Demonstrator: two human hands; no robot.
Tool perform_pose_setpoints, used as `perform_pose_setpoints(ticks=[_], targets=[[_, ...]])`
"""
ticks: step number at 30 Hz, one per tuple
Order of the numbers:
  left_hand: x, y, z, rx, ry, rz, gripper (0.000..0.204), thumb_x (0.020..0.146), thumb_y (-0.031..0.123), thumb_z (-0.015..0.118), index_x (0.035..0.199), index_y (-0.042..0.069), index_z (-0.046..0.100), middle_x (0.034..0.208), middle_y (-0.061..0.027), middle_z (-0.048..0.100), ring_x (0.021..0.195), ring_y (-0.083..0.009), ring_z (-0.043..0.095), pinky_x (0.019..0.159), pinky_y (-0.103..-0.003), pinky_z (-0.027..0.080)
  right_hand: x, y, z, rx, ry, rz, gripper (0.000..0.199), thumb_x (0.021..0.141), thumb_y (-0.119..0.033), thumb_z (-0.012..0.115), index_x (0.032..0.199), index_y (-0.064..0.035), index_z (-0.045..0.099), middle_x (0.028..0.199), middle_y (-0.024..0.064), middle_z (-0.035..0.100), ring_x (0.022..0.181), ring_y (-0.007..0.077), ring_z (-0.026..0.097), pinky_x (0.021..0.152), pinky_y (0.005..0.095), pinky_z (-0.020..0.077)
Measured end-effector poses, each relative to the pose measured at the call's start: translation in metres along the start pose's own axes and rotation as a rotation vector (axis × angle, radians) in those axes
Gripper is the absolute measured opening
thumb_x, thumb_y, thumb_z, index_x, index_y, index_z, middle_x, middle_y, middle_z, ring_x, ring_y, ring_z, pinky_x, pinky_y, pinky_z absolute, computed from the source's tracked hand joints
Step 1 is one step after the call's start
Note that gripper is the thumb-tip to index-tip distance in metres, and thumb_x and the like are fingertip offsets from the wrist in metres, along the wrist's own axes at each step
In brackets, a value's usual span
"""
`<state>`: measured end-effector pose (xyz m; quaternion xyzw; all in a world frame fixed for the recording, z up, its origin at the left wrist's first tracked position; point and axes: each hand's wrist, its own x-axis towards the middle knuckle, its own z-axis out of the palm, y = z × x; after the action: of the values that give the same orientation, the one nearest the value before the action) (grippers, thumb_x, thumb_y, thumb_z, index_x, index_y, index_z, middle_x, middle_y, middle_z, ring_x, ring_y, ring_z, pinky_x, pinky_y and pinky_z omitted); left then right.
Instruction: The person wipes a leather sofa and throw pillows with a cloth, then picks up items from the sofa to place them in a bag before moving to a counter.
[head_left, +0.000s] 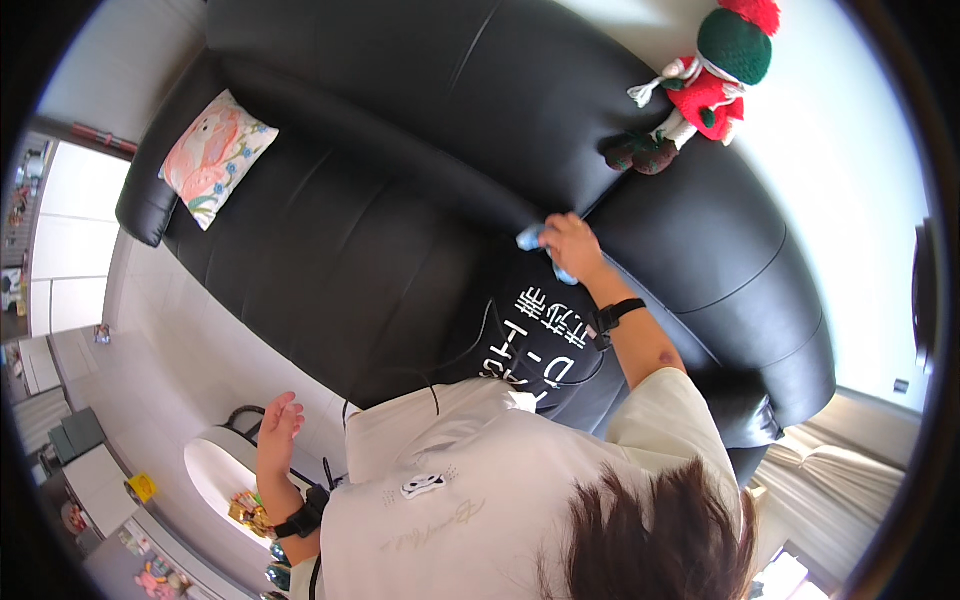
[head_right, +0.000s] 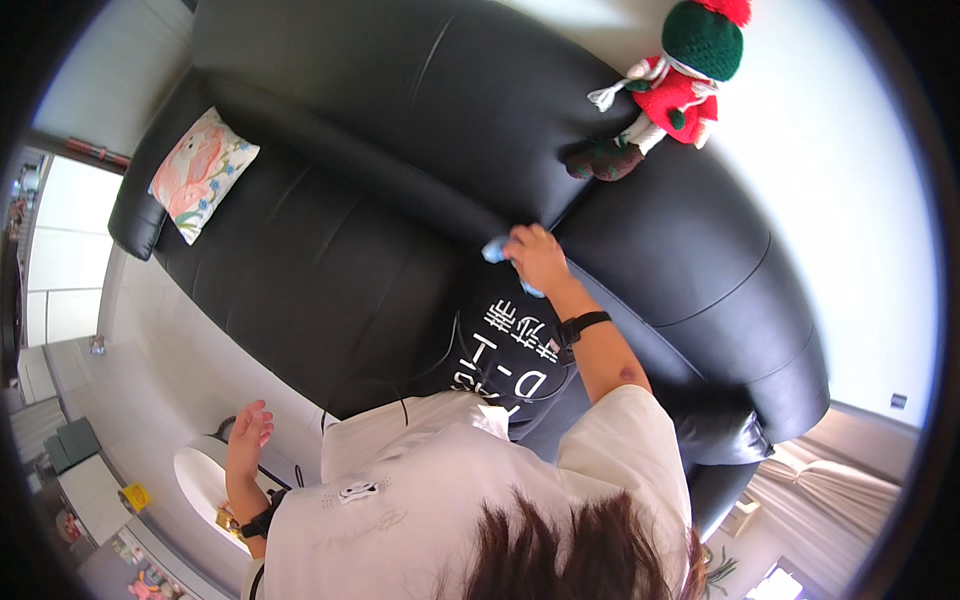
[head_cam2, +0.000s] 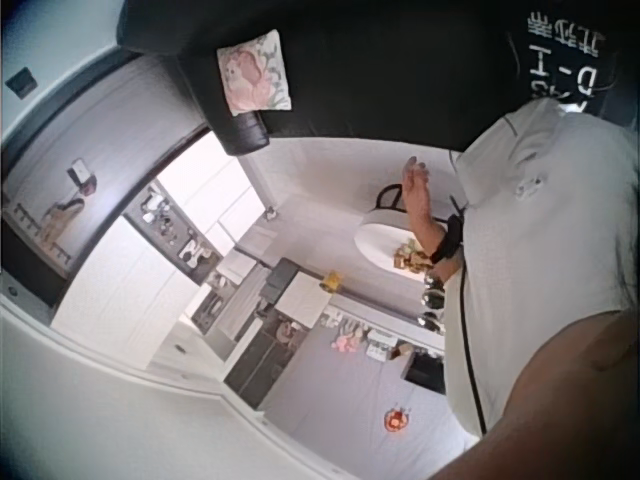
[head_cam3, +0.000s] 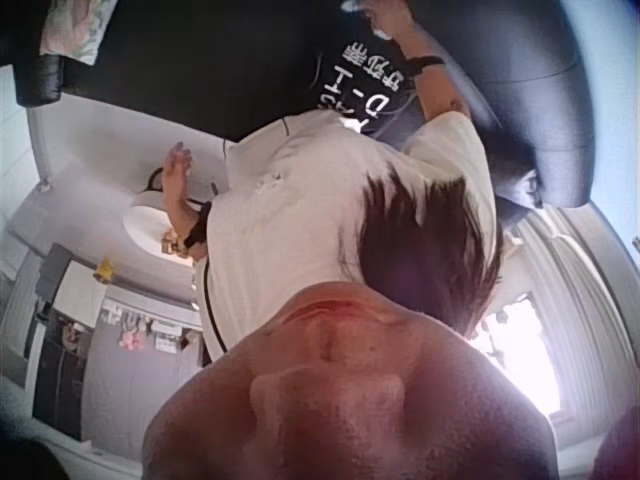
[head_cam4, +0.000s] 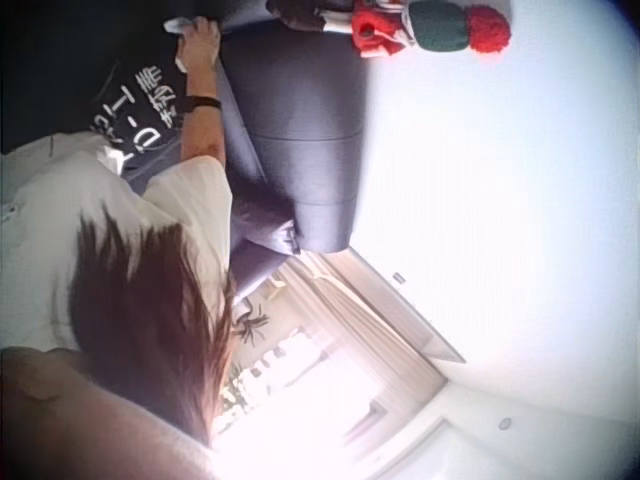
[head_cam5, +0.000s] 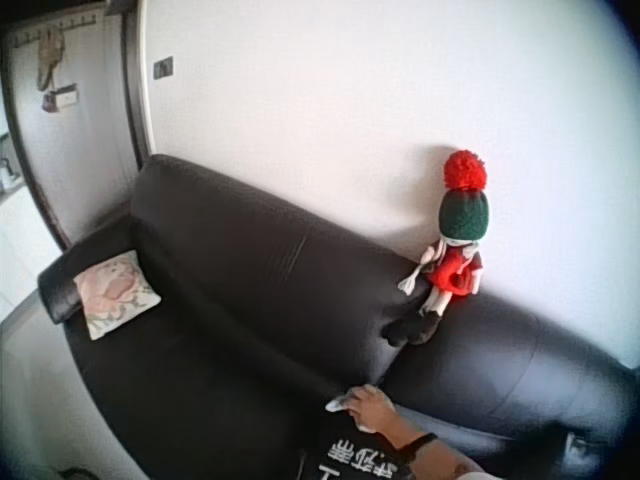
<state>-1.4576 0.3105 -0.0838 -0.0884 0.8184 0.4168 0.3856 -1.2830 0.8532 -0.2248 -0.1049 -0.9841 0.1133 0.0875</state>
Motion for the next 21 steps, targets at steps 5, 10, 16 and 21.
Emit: perform_pose_setpoints(ticks=[5, 10, 16, 21], targets=[[0.002, 0.0, 0.003, -0.045, -0.04, 0.056, 0.04, 0.091, 0.03, 0.049, 0.123, 0.007, 0.049, 0.101, -0.0043, 0.057, 0.089, -0.0118, 0.052, 0.081, -0.026, 0.041, 0.145, -0.041, -0.1, -0.124, 0.668, -0.116, 0.048, 0.065, 0.002, 0.058, 0.108, -0.0175, 0.06, 0.112, 0.0087, 0.052, 0.098, 0.0302, 0.051, 0.085, 0.0405, 0.0421], [-0.016, -0.007, -0.002, -0.008, 0.02, 0.027, 0.039, 0.092, 0.031, 0.048, 0.122, 0.006, 0.049, 0.101, -0.0037, 0.057, 0.088, -0.0121, 0.052, 0.081, -0.027, 0.041, 0.237, -0.04, -0.055, -0.586, 0.557, 0.08, 0.048, 0.077, -0.011, 0.053, 0.124, -0.0218, 0.051, 0.134, 0.0025, 0.04, 0.112, 0.023, 0.045, 0.091, 0.0362, 0.039], [-0.044, -0.034, -0.012, -0.063, 0.092, -0.015, 0.039, 0.092, 0.033, 0.048, 0.121, 0.007, 0.049, 0.101, -0.0037, 0.056, 0.089, -0.0133, 0.052, 0.08, -0.028, 0.041, 0.218, -0.059, 0.05, -0.44, -0.176, -0.341, 0.028, 0.081, -0.015, 0.049, 0.106, -0.0142, 0.062, 0.125, 0.0015, 0.048, 0.115, 0.0205, 0.045, 0.094, 0.0335, 0.0386], [-0.055, -0.048, -0.026, -0.075, 0.126, -0.011, 0.04, 0.092, 0.034, 0.05, 0.12, 0.007, 0.049, 0.102, -0.0043, 0.056, 0.089, -0.0137, 0.052, 0.08, -0.028, 0.042, 0.189, -0.04, 0.108, -0.479, -0.21, -0.374, 0.02, 0.08, -0.018, 0.052, 0.089, -0.0158, 0.07, 0.107, 0.0021, 0.059, 0.11, 0.0192, 0.05, 0.096, 0.0326, 0.0373]])
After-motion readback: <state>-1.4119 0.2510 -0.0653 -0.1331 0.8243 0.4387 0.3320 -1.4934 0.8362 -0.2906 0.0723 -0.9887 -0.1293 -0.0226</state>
